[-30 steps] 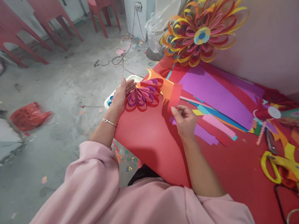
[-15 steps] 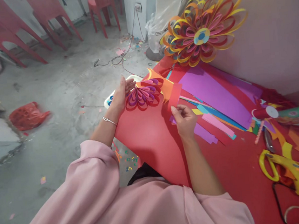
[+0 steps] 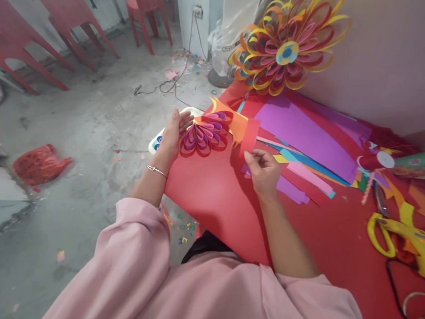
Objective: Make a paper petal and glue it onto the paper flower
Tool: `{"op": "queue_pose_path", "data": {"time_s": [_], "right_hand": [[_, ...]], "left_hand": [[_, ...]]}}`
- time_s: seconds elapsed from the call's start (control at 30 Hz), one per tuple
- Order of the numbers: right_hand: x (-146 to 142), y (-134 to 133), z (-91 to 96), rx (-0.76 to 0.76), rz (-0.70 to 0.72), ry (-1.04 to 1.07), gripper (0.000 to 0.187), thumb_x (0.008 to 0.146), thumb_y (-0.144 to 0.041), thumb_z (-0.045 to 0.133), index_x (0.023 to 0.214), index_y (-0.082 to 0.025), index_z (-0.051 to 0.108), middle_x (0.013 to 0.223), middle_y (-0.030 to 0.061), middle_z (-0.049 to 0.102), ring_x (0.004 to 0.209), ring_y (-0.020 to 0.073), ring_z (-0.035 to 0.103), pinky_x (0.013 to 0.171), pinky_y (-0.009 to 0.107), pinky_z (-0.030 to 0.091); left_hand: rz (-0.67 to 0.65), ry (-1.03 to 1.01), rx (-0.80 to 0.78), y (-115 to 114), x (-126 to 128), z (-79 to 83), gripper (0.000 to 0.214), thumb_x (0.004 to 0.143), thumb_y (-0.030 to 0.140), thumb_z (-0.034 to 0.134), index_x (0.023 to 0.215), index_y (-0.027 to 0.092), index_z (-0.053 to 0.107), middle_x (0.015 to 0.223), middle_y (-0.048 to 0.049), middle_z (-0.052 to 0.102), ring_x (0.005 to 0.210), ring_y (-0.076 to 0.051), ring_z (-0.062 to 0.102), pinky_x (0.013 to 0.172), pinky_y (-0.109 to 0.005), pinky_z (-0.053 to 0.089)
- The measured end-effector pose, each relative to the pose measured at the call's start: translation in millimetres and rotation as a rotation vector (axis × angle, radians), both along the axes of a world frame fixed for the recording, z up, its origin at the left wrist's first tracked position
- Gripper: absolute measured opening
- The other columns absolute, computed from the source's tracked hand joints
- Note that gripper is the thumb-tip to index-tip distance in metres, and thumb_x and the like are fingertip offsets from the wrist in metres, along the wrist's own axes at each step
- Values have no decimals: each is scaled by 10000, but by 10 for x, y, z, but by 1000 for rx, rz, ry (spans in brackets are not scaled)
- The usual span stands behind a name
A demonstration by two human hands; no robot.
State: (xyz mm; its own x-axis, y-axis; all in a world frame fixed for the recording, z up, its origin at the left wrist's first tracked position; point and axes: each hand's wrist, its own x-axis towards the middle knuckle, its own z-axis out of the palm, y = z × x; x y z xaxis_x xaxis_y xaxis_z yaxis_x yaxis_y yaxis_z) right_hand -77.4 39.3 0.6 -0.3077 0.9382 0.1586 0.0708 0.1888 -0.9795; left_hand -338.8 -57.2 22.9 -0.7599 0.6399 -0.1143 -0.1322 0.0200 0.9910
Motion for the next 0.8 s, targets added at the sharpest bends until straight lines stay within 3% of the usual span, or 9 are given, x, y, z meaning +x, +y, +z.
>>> {"op": "queue_pose_path", "data": {"time_s": [0.13,0.3,0.4,0.6,0.8], "right_hand": [[-23,-91,69,19,19,-18,391,811,-595,817,913,-224,751,636,-72,496,590,133,487,570,294,459],[-96,-309,191,45,114,-9,305,829,-527,831,904,-239,768,616,-82,468,596,138,484,592,298,475],[-143,-387,230,86,128,-39,286,834,-520,823,897,-245,777,596,-86,462,577,140,474,602,306,472],[-218,-367,239,326,235,-216,234,897,-491,756,888,-260,799,627,-46,580,645,172,572,759,362,492],[-247,-454,67,519,241,-348,212,959,-451,706,909,-263,790,631,-34,606,650,184,587,765,354,447]], "left_hand": [[11,15,-17,-5,2,17,855,1006,929,396,1360,238,753,1455,-135,759,1430,-327,696,1217,-463,549],[34,20,-15,-20,-29,27,876,1026,922,312,1355,240,753,1475,-117,750,1441,-317,686,1179,-439,556],[44,25,-15,-28,-48,25,850,1010,930,366,1320,246,764,1448,-121,763,1416,-318,700,1163,-449,555],[78,48,3,-54,-67,12,852,1009,932,356,1278,239,773,1415,-129,772,1369,-311,720,1139,-442,566],[78,28,29,-58,-124,-29,834,1000,934,409,1250,233,786,1361,-135,784,1325,-322,734,1121,-458,576]]}}
